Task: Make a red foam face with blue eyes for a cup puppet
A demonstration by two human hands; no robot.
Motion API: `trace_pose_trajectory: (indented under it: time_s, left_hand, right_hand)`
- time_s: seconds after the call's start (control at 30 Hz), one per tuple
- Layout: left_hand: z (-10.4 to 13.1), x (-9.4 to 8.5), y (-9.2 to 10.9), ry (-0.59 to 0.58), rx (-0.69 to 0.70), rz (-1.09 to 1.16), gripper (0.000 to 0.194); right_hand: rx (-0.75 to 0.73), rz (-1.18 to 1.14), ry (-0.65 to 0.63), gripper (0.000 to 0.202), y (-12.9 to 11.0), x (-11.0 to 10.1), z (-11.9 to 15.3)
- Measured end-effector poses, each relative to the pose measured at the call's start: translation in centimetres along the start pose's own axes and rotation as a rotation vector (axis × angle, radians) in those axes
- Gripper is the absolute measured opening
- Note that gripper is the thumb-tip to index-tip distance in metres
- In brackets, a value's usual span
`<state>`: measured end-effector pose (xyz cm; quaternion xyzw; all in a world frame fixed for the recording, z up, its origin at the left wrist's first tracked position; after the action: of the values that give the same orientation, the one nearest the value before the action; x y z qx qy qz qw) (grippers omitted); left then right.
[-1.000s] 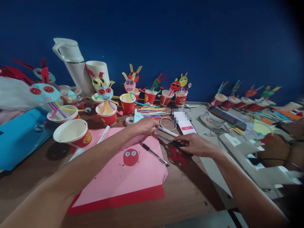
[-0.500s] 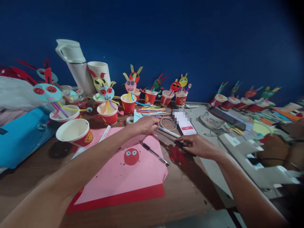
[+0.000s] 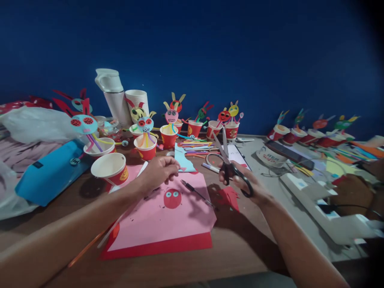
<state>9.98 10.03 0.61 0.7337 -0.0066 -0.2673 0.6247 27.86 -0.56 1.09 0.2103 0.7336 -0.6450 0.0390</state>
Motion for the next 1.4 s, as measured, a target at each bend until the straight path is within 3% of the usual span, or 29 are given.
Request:
trace_pose_trajectory:
  time_s: [0.13, 0.3, 0.43, 0.67, 1.0, 1.27, 1.4]
  left_hand:
    - [2.0, -0.7, -1.3, -0.012, -0.014, -0.021, 0.009]
    - [3.5, -1.1, -1.9, -0.023, 0.012, -0.053, 0.012]
    - [4.0, -1.0, -2.7, -0.035, -0.048, -0.021, 0.011]
    - [4.5, -0.8, -3.2, -0.067, -0.091, 0.027, 0.011]
    - [5.1, 0.4, -3.2, -0.142, -0.063, 0.032, 0.01]
    - [5.4, 1.0, -3.1, -0.234, -0.145, 0.042, 0.018]
    - [5.6, 1.3, -2.4, -0.306, -0.047, -0.013, 0.02]
  right_hand:
    - [0.099, -0.196, 0.124, 0.041, -0.5, 3.7, -0.8]
    - [0.218, -0.274, 0.075, 0.037, -0.3, 9.1, -0.7]
    - [0.251, -0.278, 0.041, 0.038, -0.6, 11.3, -0.6]
    - [0.255, -0.276, 0.019, 0.042, -0.6, 12.5, -0.2]
    - [0.183, -0.116, 0.051, 0.041, -0.1, 11.4, 0.1]
    - [0.055, -0.031, -0.102, 0.039, -0.7, 12.6, 0.7]
    - [0.001, 0.025, -0.109, 0.035, -0.6, 12.9, 0.8]
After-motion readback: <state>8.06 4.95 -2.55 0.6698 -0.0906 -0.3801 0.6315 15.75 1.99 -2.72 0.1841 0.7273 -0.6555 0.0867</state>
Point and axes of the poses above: each hand's wrist, its own z-axis away from the middle knuckle, its own x-axis out of the palm, y = z × x, the point moved 10 cm from there along -z, towards the middle knuckle, and after that the axes turned 15 degrees about y, right-handed, at the moved point
